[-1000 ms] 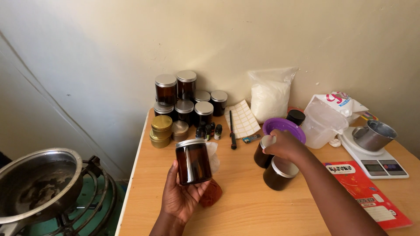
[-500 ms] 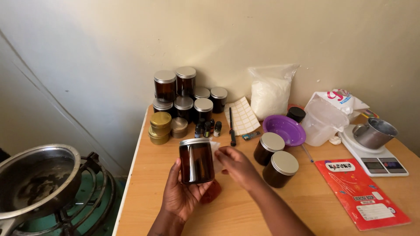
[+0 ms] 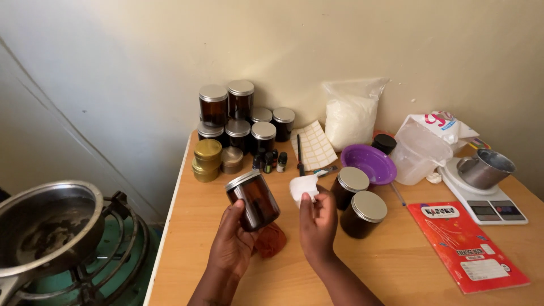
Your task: Wiping glass jars with a cloth and arranging them on a workspace table.
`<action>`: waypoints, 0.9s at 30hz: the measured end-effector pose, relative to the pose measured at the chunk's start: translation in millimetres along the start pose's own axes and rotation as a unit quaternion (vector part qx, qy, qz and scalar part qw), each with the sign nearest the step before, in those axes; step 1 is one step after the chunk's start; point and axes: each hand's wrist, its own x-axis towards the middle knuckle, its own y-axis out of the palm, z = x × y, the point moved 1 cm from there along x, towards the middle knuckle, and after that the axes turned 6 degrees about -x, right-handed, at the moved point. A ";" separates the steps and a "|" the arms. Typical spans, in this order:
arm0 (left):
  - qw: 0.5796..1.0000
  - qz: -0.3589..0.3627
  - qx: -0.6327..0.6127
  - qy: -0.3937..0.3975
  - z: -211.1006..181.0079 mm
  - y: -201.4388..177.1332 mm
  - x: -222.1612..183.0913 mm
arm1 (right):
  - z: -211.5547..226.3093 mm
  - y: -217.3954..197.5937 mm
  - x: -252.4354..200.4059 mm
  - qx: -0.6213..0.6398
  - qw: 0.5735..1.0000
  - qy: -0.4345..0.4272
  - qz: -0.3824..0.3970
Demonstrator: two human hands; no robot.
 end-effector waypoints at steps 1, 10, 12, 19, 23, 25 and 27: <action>1.000 0.000 -0.002 0.004 5.3 -3.2 2.5 | 9.8 -1.8 -3.4 0.003 1.000 -0.002 0.003; 0.999 -0.021 0.042 0.004 19.2 -22.5 16.0 | 84.8 2.6 -34.3 -0.075 0.883 -0.394 0.245; 0.992 -0.004 0.123 0.024 11.5 -12.2 3.4 | 84.9 3.5 -34.9 -0.063 0.899 -0.360 0.243; 0.965 0.090 0.225 0.095 3.2 0.2 -6.1 | 86.8 -0.1 -23.7 0.010 0.936 -0.254 0.243; 0.952 0.094 0.270 0.110 2.2 2.7 -9.7 | 76.0 3.8 -12.5 0.115 0.947 -0.120 0.274; 0.948 0.071 0.292 0.106 5.0 -5.0 -5.4 | 64.7 3.3 -9.4 0.140 0.944 -0.090 0.286; 0.924 0.153 0.316 0.155 11.1 -15.3 1.6 | 36.4 0.8 -10.0 0.154 0.941 0.084 0.288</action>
